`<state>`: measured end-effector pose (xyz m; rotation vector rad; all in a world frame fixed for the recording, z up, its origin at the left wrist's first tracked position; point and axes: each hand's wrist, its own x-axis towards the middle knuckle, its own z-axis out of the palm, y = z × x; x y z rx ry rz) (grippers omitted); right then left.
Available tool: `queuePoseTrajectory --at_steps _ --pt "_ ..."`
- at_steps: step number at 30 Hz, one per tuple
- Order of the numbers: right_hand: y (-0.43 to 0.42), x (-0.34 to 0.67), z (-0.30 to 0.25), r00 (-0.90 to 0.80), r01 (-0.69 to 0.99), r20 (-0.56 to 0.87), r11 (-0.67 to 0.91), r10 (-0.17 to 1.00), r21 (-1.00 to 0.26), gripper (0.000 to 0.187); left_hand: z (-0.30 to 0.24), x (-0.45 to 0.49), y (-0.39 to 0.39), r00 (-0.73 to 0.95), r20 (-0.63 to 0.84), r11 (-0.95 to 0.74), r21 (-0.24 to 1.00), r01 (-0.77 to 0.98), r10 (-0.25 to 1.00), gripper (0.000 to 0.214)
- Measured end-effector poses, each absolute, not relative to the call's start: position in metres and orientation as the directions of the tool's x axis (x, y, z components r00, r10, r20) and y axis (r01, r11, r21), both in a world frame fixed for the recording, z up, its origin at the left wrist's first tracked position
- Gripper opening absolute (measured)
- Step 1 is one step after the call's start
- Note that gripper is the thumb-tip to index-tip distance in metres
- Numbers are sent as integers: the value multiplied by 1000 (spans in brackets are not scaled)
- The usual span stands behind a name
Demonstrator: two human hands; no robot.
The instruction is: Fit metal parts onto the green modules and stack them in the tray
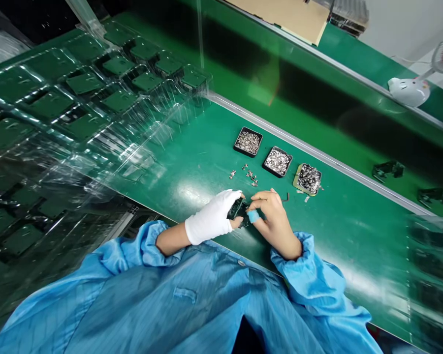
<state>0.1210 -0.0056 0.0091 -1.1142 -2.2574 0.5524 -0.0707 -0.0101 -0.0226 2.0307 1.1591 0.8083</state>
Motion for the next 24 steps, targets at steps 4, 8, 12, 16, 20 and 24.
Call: queuePoseTrajectory --at_steps 4,8,12,16,20,24 --pt "-8 118 5 -512 579 313 591 800 -562 7 -19 -69 -10 416 279 -454 787 417 865 44" --pt "-9 117 7 -516 579 317 596 796 -556 8 -17 -71 -11 436 309 -496 759 422 845 45" --pt "-8 117 7 -497 570 296 564 815 -597 7 -15 -73 -12 467 319 -538 697 473 825 46" --pt "-8 116 5 -460 547 268 508 846 -665 7 -12 -74 -13 475 311 -551 640 536 823 44" --pt "-9 113 5 -419 532 276 480 865 -697 8 -10 -75 -13 483 268 -491 761 424 834 46" --pt "-10 108 5 -373 504 304 467 876 -727 6 -12 -71 -11 417 289 -465 778 423 862 37"
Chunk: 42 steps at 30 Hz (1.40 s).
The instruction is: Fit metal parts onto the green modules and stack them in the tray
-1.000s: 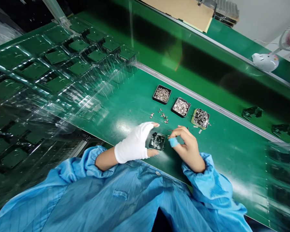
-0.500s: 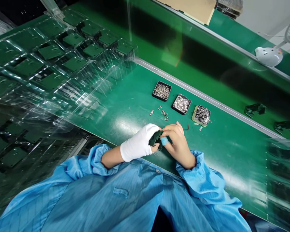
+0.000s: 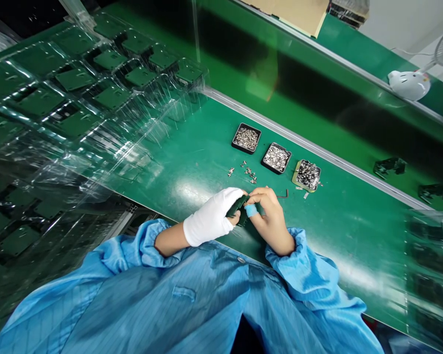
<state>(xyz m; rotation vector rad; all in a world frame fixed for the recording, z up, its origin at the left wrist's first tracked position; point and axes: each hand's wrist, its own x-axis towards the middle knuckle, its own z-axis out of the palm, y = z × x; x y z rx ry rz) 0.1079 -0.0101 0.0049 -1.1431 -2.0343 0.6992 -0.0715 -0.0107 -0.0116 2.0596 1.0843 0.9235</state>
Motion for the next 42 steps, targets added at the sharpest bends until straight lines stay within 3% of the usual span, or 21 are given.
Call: queuePoseTrajectory --at_steps 9,14,17,21,23,25,29,32,36,42 --pt "-17 105 5 -360 485 323 471 875 -737 5 -5 -69 1 437 376 -570 640 515 817 20" --pt "-14 103 -2 -336 532 367 496 868 -686 9 -8 -57 -11 326 339 -464 522 715 883 26" --pt "-11 104 -2 -345 563 339 482 875 -671 11 -14 -54 -15 325 342 -470 562 681 882 39" --pt "9 125 8 -394 548 281 469 875 -692 11 -22 -65 -9 387 292 -465 729 502 875 48" --pt "32 144 15 -334 638 286 439 898 -633 11 -25 -73 -6 408 221 -408 791 457 886 47" --pt "61 162 21 -269 788 266 370 926 -491 13 -25 -79 -3 419 151 -347 826 444 896 47" --pt "112 176 27 -294 952 13 294 956 -85 23 -23 -87 1 401 152 -322 858 401 903 54" --pt "130 166 27 -288 948 -161 305 944 95 23 -23 -91 4 340 204 -329 871 366 918 50" --pt "133 153 24 -250 947 -228 286 941 144 23 -24 -96 10 294 225 -327 872 364 929 40" --pt "128 157 19 -239 965 -124 249 963 78 21 -20 -98 12 233 230 -304 882 360 945 30"
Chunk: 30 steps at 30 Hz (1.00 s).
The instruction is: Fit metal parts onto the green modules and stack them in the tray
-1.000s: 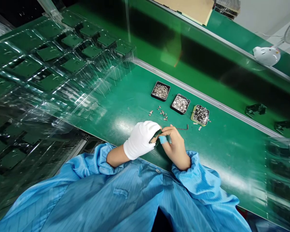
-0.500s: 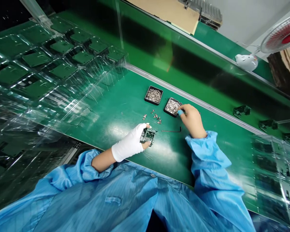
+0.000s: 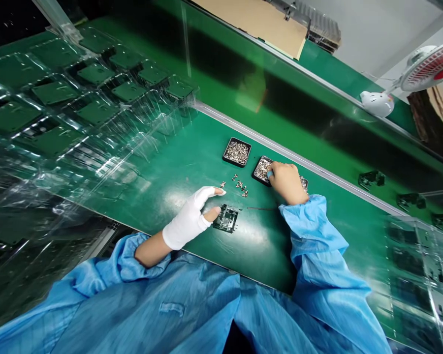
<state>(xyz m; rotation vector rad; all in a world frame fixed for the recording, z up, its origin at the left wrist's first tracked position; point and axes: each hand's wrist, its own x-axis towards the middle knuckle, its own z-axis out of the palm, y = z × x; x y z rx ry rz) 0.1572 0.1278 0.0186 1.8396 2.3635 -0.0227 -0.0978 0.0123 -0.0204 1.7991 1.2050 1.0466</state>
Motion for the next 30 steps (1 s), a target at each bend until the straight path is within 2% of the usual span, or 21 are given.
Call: queuePoseTrajectory --at_steps 4,7,10,13,18,21,24,27,30 --pt "130 158 15 -300 954 -163 298 940 -40 18 -19 -96 13 240 219 -298 880 371 946 26" --pt "131 157 16 -299 954 -170 298 939 -34 17 -19 -96 13 242 219 -299 876 378 945 24" --pt "130 157 17 -283 959 -98 279 954 -54 22 -18 -97 14 236 222 -301 872 385 946 23" --pt "127 162 15 -264 958 -24 259 964 -125 30 -16 -97 14 232 230 -307 868 390 945 22" --pt "119 173 11 -139 916 136 179 981 -360 24 -13 -98 15 236 293 -368 837 405 927 22" --pt "102 168 17 -92 757 143 162 985 -633 13 -10 -98 16 224 348 -414 793 447 910 20" --pt "69 148 25 -277 412 55 170 959 -895 14 -2 -93 15 245 433 -496 713 495 867 18" --pt "33 123 30 -510 188 -63 40 858 -981 20 7 -84 14 346 489 -599 620 507 800 29" --pt "12 109 26 -566 84 -130 -100 814 -991 26 11 -76 14 428 520 -672 542 505 740 48"
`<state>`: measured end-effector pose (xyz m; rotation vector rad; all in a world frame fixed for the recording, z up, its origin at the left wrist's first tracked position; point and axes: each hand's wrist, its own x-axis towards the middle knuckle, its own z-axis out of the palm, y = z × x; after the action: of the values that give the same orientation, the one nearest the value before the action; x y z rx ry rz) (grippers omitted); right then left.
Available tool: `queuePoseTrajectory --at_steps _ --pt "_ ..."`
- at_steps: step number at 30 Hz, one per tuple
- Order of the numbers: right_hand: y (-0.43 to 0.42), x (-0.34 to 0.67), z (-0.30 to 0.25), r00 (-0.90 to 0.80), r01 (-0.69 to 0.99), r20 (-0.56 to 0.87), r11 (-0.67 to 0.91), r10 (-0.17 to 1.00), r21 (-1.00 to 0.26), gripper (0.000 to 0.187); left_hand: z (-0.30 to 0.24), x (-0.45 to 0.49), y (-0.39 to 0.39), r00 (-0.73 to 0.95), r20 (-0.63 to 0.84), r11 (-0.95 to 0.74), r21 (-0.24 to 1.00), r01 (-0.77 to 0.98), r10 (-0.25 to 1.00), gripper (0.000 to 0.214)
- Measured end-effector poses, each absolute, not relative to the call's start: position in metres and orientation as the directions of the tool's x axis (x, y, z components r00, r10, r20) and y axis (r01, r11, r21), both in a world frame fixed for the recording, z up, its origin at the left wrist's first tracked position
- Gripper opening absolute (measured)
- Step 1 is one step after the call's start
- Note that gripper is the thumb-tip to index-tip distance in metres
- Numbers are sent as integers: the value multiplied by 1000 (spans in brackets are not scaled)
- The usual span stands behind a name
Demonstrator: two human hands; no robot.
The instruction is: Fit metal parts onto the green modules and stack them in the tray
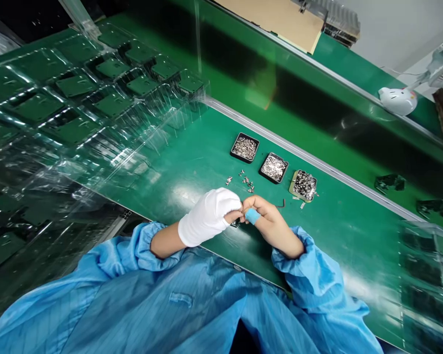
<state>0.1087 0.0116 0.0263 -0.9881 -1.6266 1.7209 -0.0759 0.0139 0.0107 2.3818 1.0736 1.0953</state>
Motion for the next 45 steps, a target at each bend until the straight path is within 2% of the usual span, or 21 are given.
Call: queuePoseTrajectory --at_steps 4,7,9,11,13,15,17,19,23,27,31,36,45 --pt "4 110 20 -597 4 -172 -211 784 -977 28 4 -74 12 485 554 -736 480 478 676 58" --pt "1 117 21 -657 46 -169 -185 734 -982 25 -1 -78 7 537 542 -762 505 406 646 56" --pt "0 121 23 -662 127 -136 -69 737 -989 20 -3 -83 4 498 538 -731 555 397 680 47" --pt "0 124 23 -602 250 -72 103 795 -963 17 -7 -88 2 418 503 -653 623 432 756 42" --pt "2 126 21 -527 373 29 262 849 -890 14 -13 -91 1 402 401 -562 679 473 823 61" --pt "5 125 17 -495 448 142 392 857 -803 11 -21 -90 1 447 281 -497 710 499 849 65" --pt "6 122 12 -501 484 223 485 836 -729 9 -28 -86 0 454 233 -461 737 494 860 58" --pt "6 119 7 -507 505 260 528 822 -683 9 -31 -82 0 430 251 -453 756 472 867 54" --pt "2 116 3 -504 546 284 555 816 -628 9 -30 -78 -2 414 317 -497 735 461 853 50" --pt "-2 114 0 -498 603 301 574 814 -555 12 -24 -76 -5 409 399 -569 642 514 821 48" --pt "-1 115 -3 -516 634 320 605 795 -482 20 -18 -75 -5 424 407 -588 589 555 809 46" --pt "1 114 -5 -522 578 319 603 791 -550 21 -17 -77 -5 437 374 -570 629 529 818 50" --pt "-3 112 2 -469 607 183 465 864 -645 14 -15 -82 -6 471 293 -523 699 488 832 59"
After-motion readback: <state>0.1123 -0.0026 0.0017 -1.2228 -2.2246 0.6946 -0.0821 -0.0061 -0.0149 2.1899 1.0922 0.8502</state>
